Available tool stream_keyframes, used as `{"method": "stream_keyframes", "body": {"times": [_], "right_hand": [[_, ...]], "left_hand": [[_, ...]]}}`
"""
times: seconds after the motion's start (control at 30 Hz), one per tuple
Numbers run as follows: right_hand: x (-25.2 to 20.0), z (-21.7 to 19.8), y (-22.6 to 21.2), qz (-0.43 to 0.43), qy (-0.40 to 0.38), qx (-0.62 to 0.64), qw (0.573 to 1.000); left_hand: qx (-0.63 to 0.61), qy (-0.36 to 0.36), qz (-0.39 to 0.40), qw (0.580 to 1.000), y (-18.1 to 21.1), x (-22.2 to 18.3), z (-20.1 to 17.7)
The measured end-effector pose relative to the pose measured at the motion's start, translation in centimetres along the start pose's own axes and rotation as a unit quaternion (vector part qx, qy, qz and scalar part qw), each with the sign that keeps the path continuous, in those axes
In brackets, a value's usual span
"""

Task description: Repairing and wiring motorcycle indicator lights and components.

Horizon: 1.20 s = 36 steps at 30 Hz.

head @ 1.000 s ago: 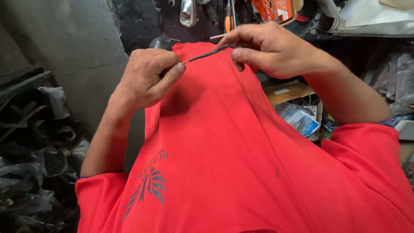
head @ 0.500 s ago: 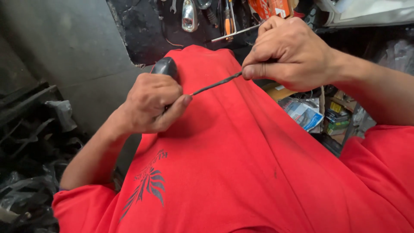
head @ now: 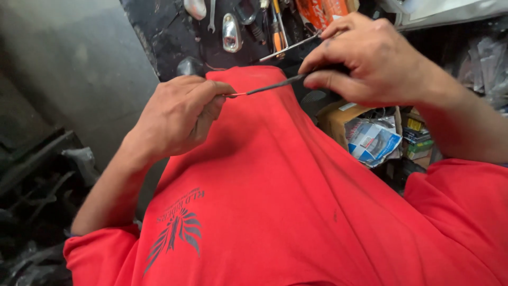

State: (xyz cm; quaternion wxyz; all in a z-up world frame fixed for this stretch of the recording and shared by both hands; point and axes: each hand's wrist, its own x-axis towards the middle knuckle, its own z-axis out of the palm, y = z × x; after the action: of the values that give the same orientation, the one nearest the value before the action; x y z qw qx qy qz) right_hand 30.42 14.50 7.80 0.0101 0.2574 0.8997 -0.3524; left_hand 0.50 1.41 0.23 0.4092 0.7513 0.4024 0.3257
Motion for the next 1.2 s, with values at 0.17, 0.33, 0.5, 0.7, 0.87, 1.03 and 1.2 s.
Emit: {"method": "stream_keyframes", "body": {"times": [0.17, 0.33, 0.5, 0.7, 0.87, 1.03, 1.2], "right_hand": [[0.4, 0.4, -1.8, -0.072, 0.026, -0.186, 0.98], [1.7, 3.0, -4.0, -0.118, 0.09, -0.251, 0.957], [1.7, 5.9, -3.9, -0.077, 0.099, -0.037, 0.991], [1.6, 3.9, -4.2, -0.27, 0.058, -0.087, 0.957], [0.0, 2.2, -5.0, -0.269, 0.03, -0.064, 0.96], [-1.6, 0.6, -5.4, -0.269, -0.012, -0.075, 0.96], [-4.0, -0.5, -5.2, -0.244, -0.044, -0.053, 0.967]], "left_hand": [[-0.033, 0.009, -0.005, 0.999, -0.9, 1.2, 1.5], [-0.049, 0.015, 0.003, 0.999, -0.5, 2.6, 2.5], [-0.047, 0.048, 0.033, 0.997, -0.6, 2.7, 3.4], [-0.193, 0.151, 0.088, 0.965, 1.5, 0.7, 5.7], [-0.191, 0.114, 0.016, 0.975, 3.7, 0.5, 5.3], [-0.216, 0.089, 0.026, 0.972, 4.7, 0.9, 4.8], [-0.212, 0.07, 0.036, 0.974, 5.3, 1.0, 4.2]]}}
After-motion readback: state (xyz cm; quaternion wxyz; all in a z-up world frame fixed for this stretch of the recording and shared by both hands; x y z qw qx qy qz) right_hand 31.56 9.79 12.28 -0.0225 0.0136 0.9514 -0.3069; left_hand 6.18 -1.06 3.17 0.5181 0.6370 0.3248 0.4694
